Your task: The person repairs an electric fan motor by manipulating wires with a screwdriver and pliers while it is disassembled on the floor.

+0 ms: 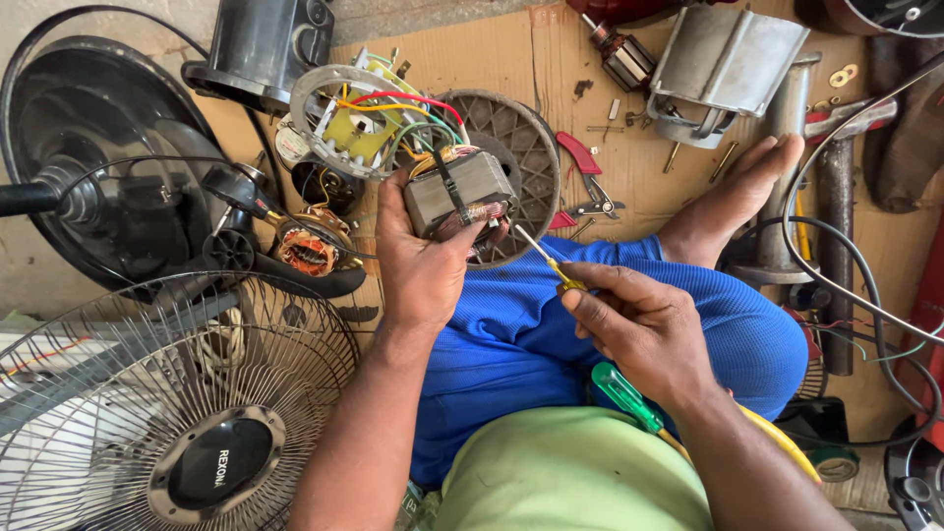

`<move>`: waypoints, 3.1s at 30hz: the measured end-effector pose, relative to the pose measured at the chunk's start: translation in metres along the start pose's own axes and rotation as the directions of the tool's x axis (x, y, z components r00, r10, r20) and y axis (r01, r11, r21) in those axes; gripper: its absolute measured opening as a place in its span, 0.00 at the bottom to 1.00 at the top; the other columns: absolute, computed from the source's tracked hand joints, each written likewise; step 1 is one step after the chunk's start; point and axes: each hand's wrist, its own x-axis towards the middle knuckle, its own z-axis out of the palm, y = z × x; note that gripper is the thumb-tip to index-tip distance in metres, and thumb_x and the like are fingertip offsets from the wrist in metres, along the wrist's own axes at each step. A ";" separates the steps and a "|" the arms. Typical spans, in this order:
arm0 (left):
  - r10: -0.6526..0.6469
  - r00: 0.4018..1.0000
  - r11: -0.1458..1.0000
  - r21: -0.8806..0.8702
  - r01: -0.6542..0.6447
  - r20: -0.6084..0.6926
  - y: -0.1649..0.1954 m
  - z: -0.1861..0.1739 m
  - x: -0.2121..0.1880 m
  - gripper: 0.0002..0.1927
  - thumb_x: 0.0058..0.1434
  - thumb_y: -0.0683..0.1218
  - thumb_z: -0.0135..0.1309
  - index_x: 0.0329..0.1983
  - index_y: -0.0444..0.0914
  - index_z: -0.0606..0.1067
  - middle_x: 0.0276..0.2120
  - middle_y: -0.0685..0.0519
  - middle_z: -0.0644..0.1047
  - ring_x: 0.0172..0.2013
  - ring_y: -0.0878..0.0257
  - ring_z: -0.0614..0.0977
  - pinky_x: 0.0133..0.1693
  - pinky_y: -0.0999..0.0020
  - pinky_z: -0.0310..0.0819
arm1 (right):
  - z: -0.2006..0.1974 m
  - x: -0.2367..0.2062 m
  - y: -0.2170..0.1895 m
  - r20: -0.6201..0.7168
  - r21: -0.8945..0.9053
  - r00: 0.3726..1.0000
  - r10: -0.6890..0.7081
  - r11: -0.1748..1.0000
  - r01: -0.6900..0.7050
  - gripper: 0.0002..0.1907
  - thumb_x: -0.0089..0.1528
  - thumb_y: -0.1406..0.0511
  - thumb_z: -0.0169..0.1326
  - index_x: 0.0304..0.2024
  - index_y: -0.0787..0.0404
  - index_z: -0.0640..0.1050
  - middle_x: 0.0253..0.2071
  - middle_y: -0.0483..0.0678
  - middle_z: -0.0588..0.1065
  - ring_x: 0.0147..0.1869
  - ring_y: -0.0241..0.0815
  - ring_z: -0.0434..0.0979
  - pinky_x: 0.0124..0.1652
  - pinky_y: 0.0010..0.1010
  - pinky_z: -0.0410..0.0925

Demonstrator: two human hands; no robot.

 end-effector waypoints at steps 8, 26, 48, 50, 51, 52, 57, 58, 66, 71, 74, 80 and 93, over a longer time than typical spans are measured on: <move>0.012 1.000 0.999 0.053 -0.012 -0.016 -0.002 -0.001 -0.002 0.32 0.57 0.26 0.60 0.61 0.36 0.63 0.51 0.44 0.78 0.46 0.56 0.85 0.43 0.59 0.87 | 0.000 0.002 -0.007 0.050 -0.123 0.985 -0.163 0.978 0.169 0.16 0.64 0.69 0.58 0.55 0.63 0.82 0.36 0.43 0.77 0.33 0.29 0.73 0.33 0.21 0.69; 0.132 0.991 0.981 0.142 -0.133 0.012 -0.010 -0.001 -0.009 0.32 0.57 0.28 0.64 0.61 0.34 0.63 0.52 0.46 0.78 0.48 0.59 0.84 0.46 0.61 0.87 | 0.010 0.004 0.014 -0.006 0.070 1.000 -0.010 0.997 0.011 0.18 0.64 0.68 0.59 0.56 0.65 0.81 0.31 0.43 0.75 0.30 0.29 0.70 0.28 0.20 0.65; 0.193 0.981 0.945 0.263 -0.193 0.024 -0.002 0.004 -0.009 0.32 0.58 0.29 0.67 0.61 0.33 0.65 0.54 0.47 0.78 0.50 0.61 0.83 0.50 0.64 0.85 | 0.013 0.018 0.014 -0.004 0.270 0.991 0.132 0.955 -0.126 0.18 0.63 0.68 0.59 0.55 0.66 0.82 0.31 0.44 0.78 0.29 0.30 0.73 0.27 0.19 0.66; 0.210 0.977 0.931 0.300 -0.209 0.031 -0.003 0.002 -0.009 0.32 0.58 0.30 0.67 0.62 0.33 0.65 0.54 0.47 0.78 0.51 0.61 0.84 0.52 0.65 0.85 | 0.014 0.022 0.012 0.021 0.374 0.990 0.142 0.917 -0.139 0.17 0.63 0.68 0.60 0.54 0.67 0.81 0.32 0.44 0.78 0.28 0.31 0.74 0.25 0.20 0.64; 0.196 0.980 0.932 0.306 -0.192 0.017 -0.003 0.002 -0.009 0.32 0.58 0.30 0.67 0.62 0.33 0.66 0.53 0.47 0.79 0.50 0.61 0.84 0.51 0.65 0.85 | 0.015 0.023 0.012 0.034 0.423 0.988 0.149 0.894 -0.149 0.17 0.63 0.68 0.60 0.54 0.67 0.81 0.32 0.44 0.78 0.27 0.32 0.74 0.24 0.20 0.63; 0.184 0.983 0.934 0.312 -0.176 0.004 -0.003 0.001 -0.008 0.32 0.58 0.30 0.68 0.62 0.33 0.66 0.53 0.47 0.79 0.49 0.61 0.85 0.50 0.65 0.85 | 0.017 0.023 0.011 0.010 0.399 0.991 0.134 0.908 -0.126 0.17 0.63 0.69 0.60 0.54 0.67 0.81 0.33 0.44 0.79 0.28 0.32 0.74 0.24 0.19 0.64; 0.220 0.975 0.925 0.310 -0.221 0.039 -0.008 -0.002 -0.006 0.32 0.60 0.30 0.68 0.63 0.33 0.65 0.53 0.47 0.79 0.49 0.61 0.84 0.52 0.64 0.86 | 0.019 0.020 0.004 -0.044 0.262 0.998 0.052 0.964 -0.038 0.16 0.65 0.68 0.60 0.55 0.66 0.82 0.32 0.47 0.78 0.28 0.31 0.73 0.26 0.19 0.67; 0.210 0.977 0.937 0.278 -0.213 0.042 -0.009 -0.002 -0.005 0.32 0.61 0.30 0.68 0.63 0.33 0.65 0.53 0.47 0.79 0.47 0.62 0.85 0.52 0.64 0.86 | 0.018 0.020 0.002 -0.020 0.334 0.996 0.092 0.939 -0.080 0.15 0.64 0.68 0.60 0.54 0.66 0.82 0.33 0.47 0.79 0.27 0.31 0.74 0.26 0.19 0.66; 0.248 0.966 0.929 0.265 -0.257 0.067 -0.014 -0.004 -0.004 0.33 0.62 0.30 0.69 0.64 0.34 0.64 0.50 0.47 0.79 0.48 0.62 0.85 0.49 0.67 0.86 | 0.026 0.009 0.000 -0.038 -0.253 0.914 -0.405 0.888 0.383 0.14 0.70 0.71 0.58 0.57 0.69 0.80 0.40 0.50 0.78 0.35 0.33 0.77 0.33 0.20 0.69; 0.260 0.964 0.935 0.236 -0.266 0.056 -0.016 -0.003 -0.008 0.32 0.62 0.31 0.69 0.63 0.34 0.64 0.49 0.48 0.79 0.47 0.63 0.85 0.48 0.67 0.86 | 0.025 0.011 -0.008 0.020 0.422 0.999 0.035 0.906 -0.040 0.17 0.66 0.69 0.56 0.57 0.67 0.79 0.40 0.49 0.80 0.30 0.33 0.76 0.24 0.19 0.65; 0.308 0.948 0.904 0.287 -0.318 0.079 -0.017 -0.004 -0.009 0.31 0.63 0.32 0.70 0.62 0.34 0.64 0.49 0.49 0.79 0.47 0.64 0.85 0.49 0.68 0.87 | 0.024 0.009 -0.014 0.028 0.426 0.998 0.064 0.902 -0.070 0.17 0.66 0.69 0.56 0.58 0.66 0.78 0.40 0.49 0.81 0.28 0.33 0.76 0.22 0.19 0.64; 0.314 0.945 0.910 0.256 -0.326 0.089 -0.017 -0.005 -0.008 0.29 0.65 0.31 0.69 0.61 0.35 0.65 0.48 0.49 0.79 0.45 0.65 0.85 0.47 0.69 0.86 | 0.032 0.006 -0.010 -0.051 0.067 0.986 -0.162 0.984 0.165 0.16 0.70 0.71 0.55 0.61 0.68 0.78 0.44 0.49 0.81 0.32 0.30 0.75 0.26 0.19 0.66; 0.253 0.965 0.946 0.191 -0.261 0.066 -0.011 0.000 -0.009 0.21 0.64 0.33 0.67 0.52 0.34 0.68 0.38 0.50 0.81 0.36 0.64 0.86 0.38 0.69 0.88 | 0.026 0.006 -0.008 0.003 0.288 0.997 -0.083 0.954 0.079 0.18 0.71 0.70 0.55 0.62 0.73 0.76 0.47 0.55 0.79 0.34 0.35 0.76 0.26 0.21 0.66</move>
